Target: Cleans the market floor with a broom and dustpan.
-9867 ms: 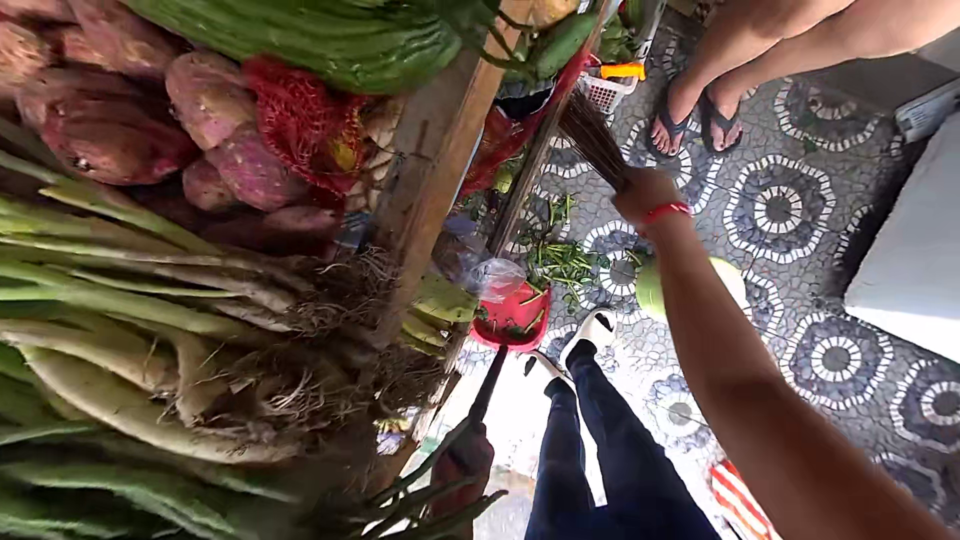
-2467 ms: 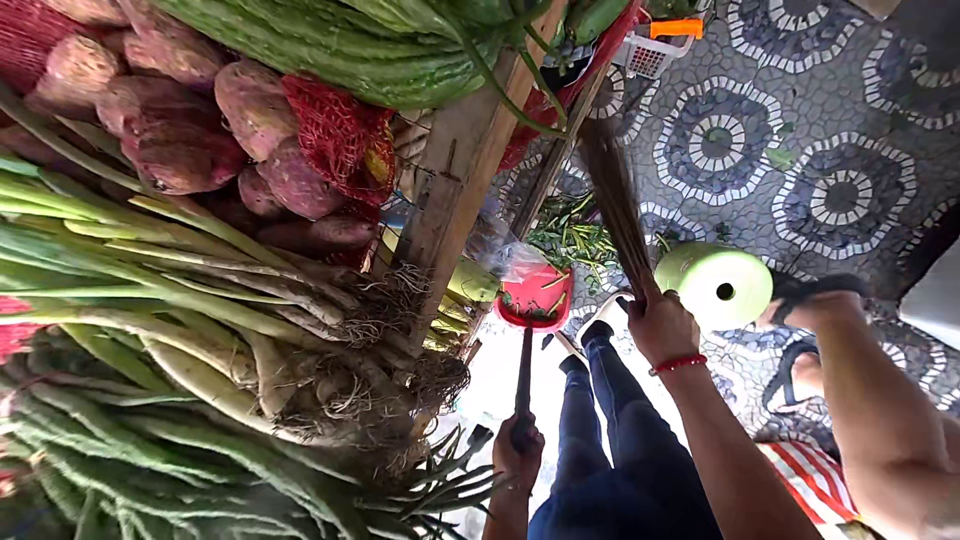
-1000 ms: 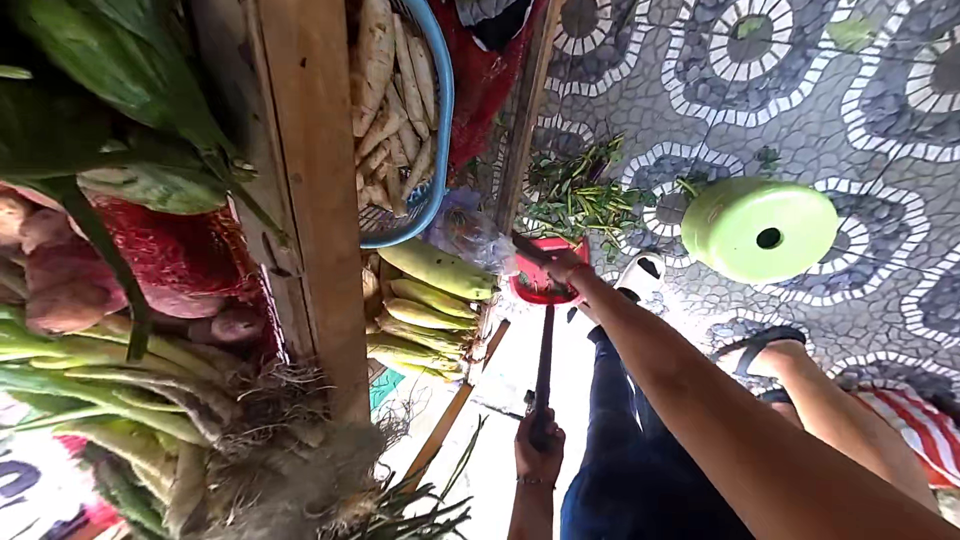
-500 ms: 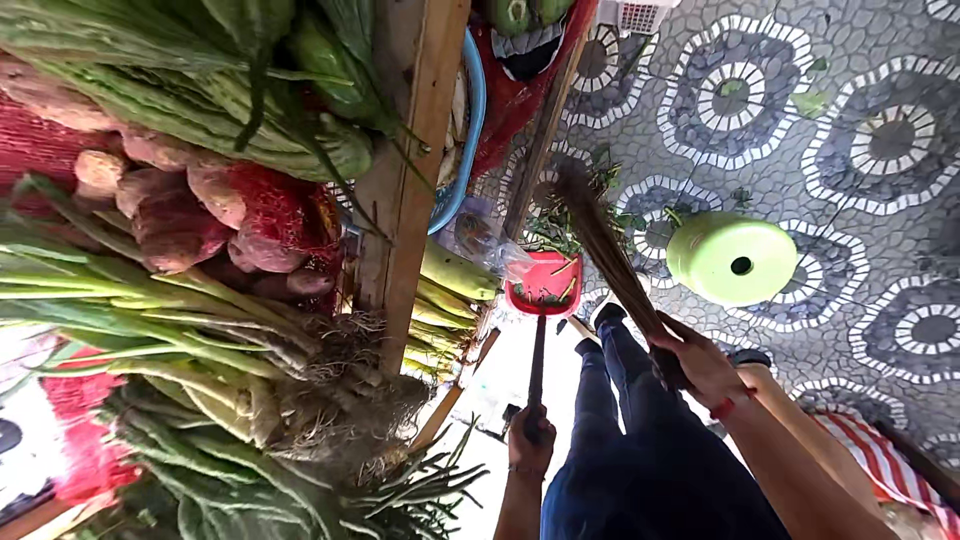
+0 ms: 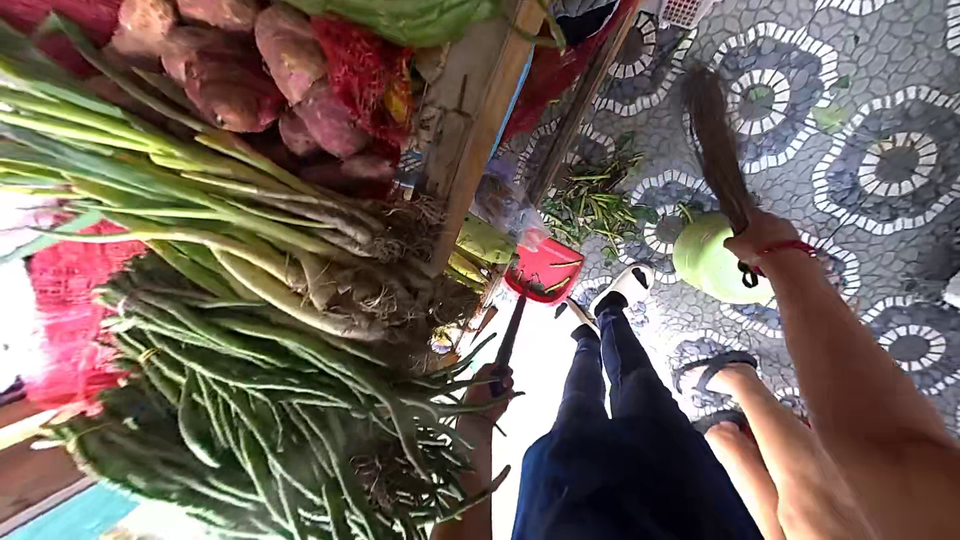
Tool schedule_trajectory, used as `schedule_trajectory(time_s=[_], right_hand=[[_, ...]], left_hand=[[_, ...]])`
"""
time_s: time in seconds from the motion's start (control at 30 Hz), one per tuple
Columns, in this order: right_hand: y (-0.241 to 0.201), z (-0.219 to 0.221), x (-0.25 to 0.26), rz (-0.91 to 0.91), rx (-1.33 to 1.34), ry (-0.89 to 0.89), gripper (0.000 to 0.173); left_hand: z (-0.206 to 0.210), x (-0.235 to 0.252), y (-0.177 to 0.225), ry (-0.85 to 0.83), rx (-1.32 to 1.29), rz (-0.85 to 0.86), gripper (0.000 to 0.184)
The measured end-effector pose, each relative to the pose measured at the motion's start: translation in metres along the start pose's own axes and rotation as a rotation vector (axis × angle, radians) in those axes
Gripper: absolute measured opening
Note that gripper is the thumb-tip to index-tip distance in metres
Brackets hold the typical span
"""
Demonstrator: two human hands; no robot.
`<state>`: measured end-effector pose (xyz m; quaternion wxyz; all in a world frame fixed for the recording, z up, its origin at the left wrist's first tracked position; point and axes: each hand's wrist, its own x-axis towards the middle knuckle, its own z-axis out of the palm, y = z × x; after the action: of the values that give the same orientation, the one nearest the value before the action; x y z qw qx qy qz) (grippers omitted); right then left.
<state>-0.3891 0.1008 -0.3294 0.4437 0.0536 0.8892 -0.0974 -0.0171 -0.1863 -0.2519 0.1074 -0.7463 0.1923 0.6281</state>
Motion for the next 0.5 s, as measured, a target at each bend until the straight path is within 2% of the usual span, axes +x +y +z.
schedule_trajectory(time_s=[0.13, 0.23, 0.33, 0.5], right_hand=[[-0.006, 0.071, -0.031, -0.052, -0.263, -0.273, 0.073], [-0.015, 0.119, -0.087, -0.093, -0.338, -0.432, 0.079], [-0.024, 0.156, -0.130, -0.077, -0.308, -0.484, 0.084], [-0.030, 0.197, -0.173, -0.091, -0.289, -0.548, 0.084]], left_hand=[[0.006, 0.012, 0.011, -0.058, 0.006, 0.055, 0.031], [0.005, 0.023, 0.022, -0.129, -0.004, 0.088, 0.031], [0.003, 0.023, 0.023, -0.171, -0.034, 0.111, 0.033], [0.014, 0.015, 0.023, -0.108, -0.041, 0.100, 0.031]])
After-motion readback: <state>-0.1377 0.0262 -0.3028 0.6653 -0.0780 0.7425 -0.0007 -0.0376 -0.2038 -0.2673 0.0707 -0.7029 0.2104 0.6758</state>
